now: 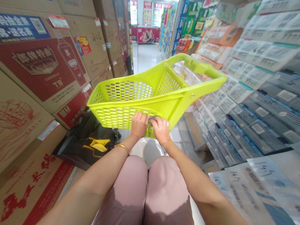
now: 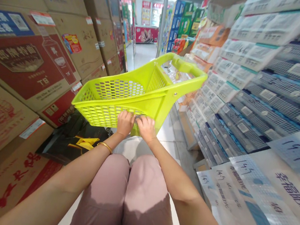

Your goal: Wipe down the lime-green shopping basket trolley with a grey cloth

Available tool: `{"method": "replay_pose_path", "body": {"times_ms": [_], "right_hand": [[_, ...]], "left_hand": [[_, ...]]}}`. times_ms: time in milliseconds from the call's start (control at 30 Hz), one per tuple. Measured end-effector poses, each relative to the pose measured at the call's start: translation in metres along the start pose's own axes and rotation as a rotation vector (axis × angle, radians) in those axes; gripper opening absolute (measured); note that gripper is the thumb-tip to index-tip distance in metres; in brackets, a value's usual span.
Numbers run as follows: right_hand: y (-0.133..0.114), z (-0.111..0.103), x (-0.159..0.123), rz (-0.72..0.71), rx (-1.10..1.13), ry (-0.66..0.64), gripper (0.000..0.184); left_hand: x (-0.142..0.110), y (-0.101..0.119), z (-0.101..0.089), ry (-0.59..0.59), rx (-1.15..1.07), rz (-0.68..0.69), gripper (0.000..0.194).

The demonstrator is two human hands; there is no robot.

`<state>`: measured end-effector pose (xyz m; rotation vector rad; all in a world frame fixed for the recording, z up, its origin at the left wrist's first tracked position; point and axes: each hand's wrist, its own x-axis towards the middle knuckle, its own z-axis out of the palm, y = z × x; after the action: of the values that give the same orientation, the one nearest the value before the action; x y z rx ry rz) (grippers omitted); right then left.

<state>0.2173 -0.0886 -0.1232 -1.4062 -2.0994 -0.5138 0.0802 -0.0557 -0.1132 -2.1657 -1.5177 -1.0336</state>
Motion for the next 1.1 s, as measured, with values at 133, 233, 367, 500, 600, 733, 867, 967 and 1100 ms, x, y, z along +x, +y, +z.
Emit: {"method": "replay_pose_path", "body": {"times_ms": [133,233,367,500,600,733,867,967,1100], "right_hand": [[-0.001,-0.008,0.021,0.146,0.015,0.155,0.03],[-0.003,-0.003,0.023,0.115,0.027,0.161,0.029],[-0.003,0.012,0.007,0.04,0.039,0.051,0.026],[-0.002,0.021,-0.004,0.061,0.026,-0.006,0.025],[-0.003,0.023,-0.008,0.027,0.017,-0.069,0.025],[-0.004,0.024,-0.016,-0.104,0.026,-0.204,0.022],[-0.004,0.017,-0.013,-0.056,0.014,-0.125,0.023],[-0.002,0.006,0.001,0.087,0.013,0.069,0.027],[0.001,-0.001,0.019,0.177,0.027,0.236,0.028]], "left_hand": [[0.001,0.001,-0.002,-0.075,0.013,-0.018,0.025],[0.002,0.002,-0.005,-0.125,0.003,-0.029,0.021],[0.003,0.002,-0.007,-0.15,0.002,-0.048,0.014],[0.002,0.001,-0.006,-0.137,0.023,-0.038,0.014],[0.002,0.001,-0.002,-0.082,0.017,-0.033,0.02],[0.002,0.0,0.003,-0.023,-0.001,-0.032,0.03],[0.002,0.001,0.002,-0.068,-0.011,-0.06,0.031],[0.001,0.002,0.0,-0.092,-0.014,-0.056,0.031],[0.001,0.002,0.0,-0.096,0.014,-0.053,0.029]]}}
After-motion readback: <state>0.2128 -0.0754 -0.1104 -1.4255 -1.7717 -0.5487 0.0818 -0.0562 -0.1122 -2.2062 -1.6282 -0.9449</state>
